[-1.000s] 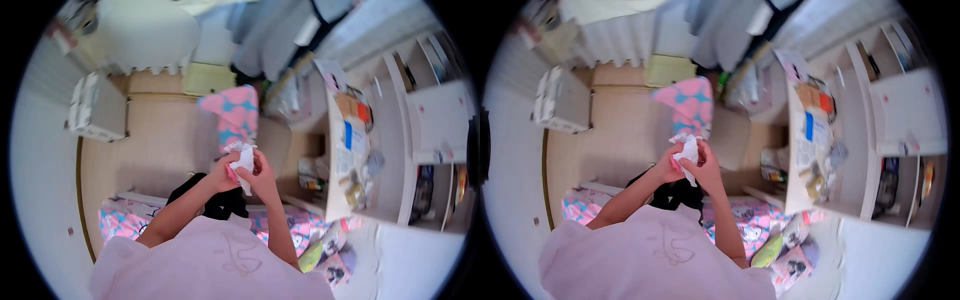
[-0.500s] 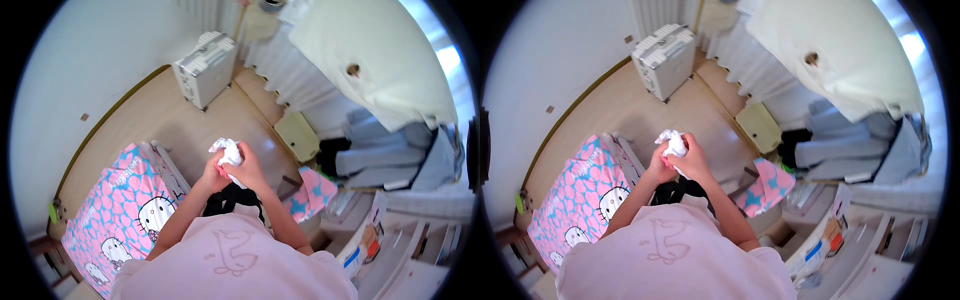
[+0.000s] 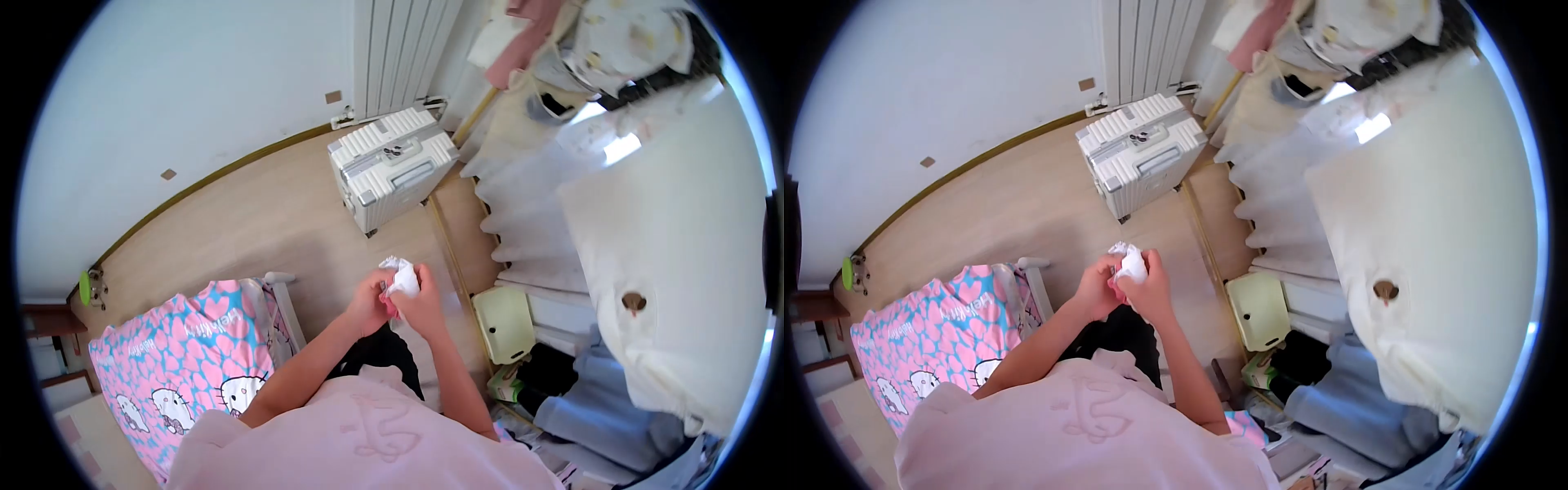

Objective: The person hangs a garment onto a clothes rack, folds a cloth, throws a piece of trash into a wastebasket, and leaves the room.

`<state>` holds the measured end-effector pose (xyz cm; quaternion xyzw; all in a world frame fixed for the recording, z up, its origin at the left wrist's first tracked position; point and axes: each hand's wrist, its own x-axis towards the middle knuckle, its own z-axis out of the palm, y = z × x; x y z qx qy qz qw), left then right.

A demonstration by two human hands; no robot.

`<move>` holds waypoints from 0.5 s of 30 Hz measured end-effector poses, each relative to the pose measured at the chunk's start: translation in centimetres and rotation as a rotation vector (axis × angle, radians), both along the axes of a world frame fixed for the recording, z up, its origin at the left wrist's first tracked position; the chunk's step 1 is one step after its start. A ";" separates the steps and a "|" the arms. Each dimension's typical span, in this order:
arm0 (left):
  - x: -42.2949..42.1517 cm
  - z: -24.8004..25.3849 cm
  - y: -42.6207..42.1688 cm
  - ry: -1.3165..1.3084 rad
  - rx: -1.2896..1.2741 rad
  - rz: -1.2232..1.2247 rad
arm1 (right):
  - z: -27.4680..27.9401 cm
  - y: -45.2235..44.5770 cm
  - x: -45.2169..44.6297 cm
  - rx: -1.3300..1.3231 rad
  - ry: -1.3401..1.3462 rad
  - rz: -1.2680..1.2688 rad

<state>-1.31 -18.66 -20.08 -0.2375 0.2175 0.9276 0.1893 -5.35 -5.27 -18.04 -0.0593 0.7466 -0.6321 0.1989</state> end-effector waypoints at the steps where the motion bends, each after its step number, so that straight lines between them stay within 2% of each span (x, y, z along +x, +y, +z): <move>1: -1.2 -0.9 -1.4 0.027 0.045 0.057 | 0.7 -1.4 -1.9 -0.062 -0.107 0.028; 2: -1.9 -1.6 -2.8 0.052 0.093 0.122 | 1.1 -3.0 -3.6 -0.118 -0.219 0.061; 3: -2.4 -0.1 -4.6 0.063 0.100 0.202 | 1.1 -5.0 -5.3 -0.177 -0.299 0.131; 6: -3.3 2.2 -11.4 0.081 0.175 0.426 | 0.2 -13.0 -8.7 -0.118 -0.189 0.277; 7: -3.1 1.2 -14.2 0.083 0.261 0.473 | -0.3 -15.7 -9.4 -0.139 -0.218 0.361; 10: -3.1 -0.8 -21.6 0.000 0.206 0.642 | 0.2 -24.2 -10.7 -0.103 -0.363 0.590; 11: -2.9 -2.2 -24.2 0.045 0.212 0.660 | 1.3 -26.9 -11.0 -0.101 -0.405 0.664; 14: -4.0 -1.0 -31.7 0.169 0.323 0.650 | 1.3 -34.7 -11.0 -0.009 -0.420 0.799; 15: -4.3 -0.6 -34.2 0.244 0.287 0.647 | 1.7 -37.4 -11.0 -0.027 -0.502 0.758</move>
